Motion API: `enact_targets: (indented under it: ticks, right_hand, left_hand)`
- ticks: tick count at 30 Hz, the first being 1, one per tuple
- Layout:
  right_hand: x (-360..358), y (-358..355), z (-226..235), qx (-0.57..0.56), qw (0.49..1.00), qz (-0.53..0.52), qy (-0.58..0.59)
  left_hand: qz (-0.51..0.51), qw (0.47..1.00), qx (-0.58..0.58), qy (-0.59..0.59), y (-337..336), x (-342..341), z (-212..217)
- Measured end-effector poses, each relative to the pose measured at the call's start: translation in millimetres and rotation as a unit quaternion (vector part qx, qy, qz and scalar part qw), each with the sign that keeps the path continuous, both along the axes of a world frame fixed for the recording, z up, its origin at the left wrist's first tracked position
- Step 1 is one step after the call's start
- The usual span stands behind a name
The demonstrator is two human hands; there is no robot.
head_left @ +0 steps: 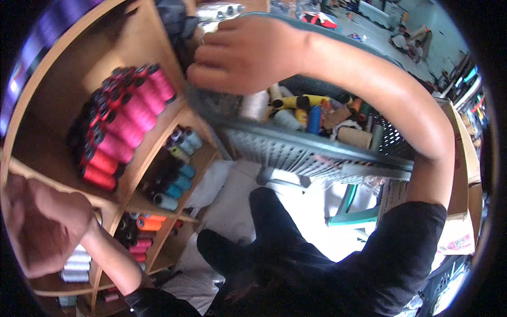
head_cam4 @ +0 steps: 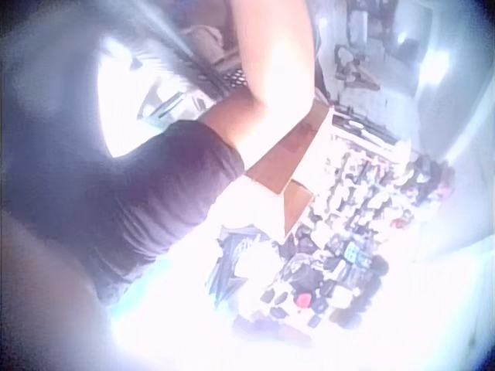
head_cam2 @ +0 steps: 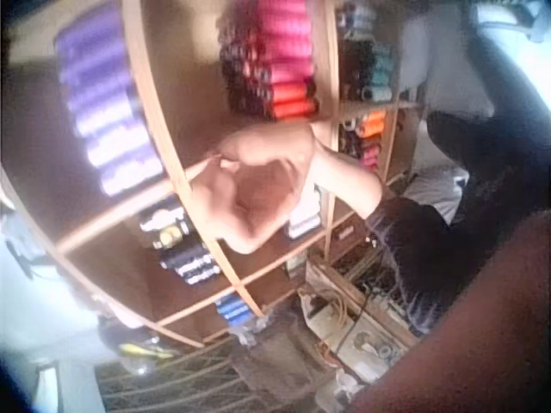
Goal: The person repeatedly picks up thread spools from a perforated basket and places them onto wooden shelves. The person handles spools of various colors, including blue, yellow, and pink, arranging them in rows on the shelves.
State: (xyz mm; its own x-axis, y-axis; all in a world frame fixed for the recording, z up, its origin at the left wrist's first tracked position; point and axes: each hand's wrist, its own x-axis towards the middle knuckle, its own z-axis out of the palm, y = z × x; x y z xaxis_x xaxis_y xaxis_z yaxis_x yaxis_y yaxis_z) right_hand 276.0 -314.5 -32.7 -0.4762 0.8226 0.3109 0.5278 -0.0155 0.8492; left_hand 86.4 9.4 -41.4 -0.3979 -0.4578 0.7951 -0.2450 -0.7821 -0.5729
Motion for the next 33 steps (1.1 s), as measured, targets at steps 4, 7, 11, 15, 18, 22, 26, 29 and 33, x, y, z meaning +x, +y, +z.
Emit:
enact_targets:
  ticks: [4, 7, 11, 15, 18, 22, 26, 29, 33]
  right_hand:
    - [50, -82, 1, 0.029, 0.996, -0.087, 0.003]
    - [74, -128, -3, -0.050, 0.973, -0.225, 0.025]
    - [112, -171, -32, -0.103, 0.912, -0.375, 0.127]
    - [121, -198, -85, -0.116, 0.795, -0.540, 0.251]
    - [118, -206, -146, -0.178, 0.662, -0.582, 0.438]
    - [91, -215, -197, -0.214, 0.527, -0.576, 0.587]
    - [91, -212, -199, -0.201, 0.586, -0.584, 0.524]
    - [82, -206, -202, -0.195, 0.781, -0.441, 0.396]
    - [76, -205, -225, -0.233, 0.757, -0.417, 0.445]
  left_hand:
    - [0.100, 0.962, 0.198, 0.157, -83, 101, 58]
    - [0.006, 0.959, 0.113, 0.259, -150, 199, 38]
    - [0.044, 0.922, 0.194, 0.332, -241, 273, 24]
    - [0.082, 0.771, 0.305, 0.553, -269, 336, -38]
    - [0.168, 0.575, 0.373, 0.709, -299, 333, -72]
    - [0.078, 0.541, 0.416, 0.727, -313, 314, -117]
    - [0.087, 0.482, 0.430, 0.758, -315, 295, -131]
    - [0.080, 0.512, 0.431, 0.739, -304, 296, -141]
    - [0.102, 0.517, 0.428, 0.734, -306, 307, -136]
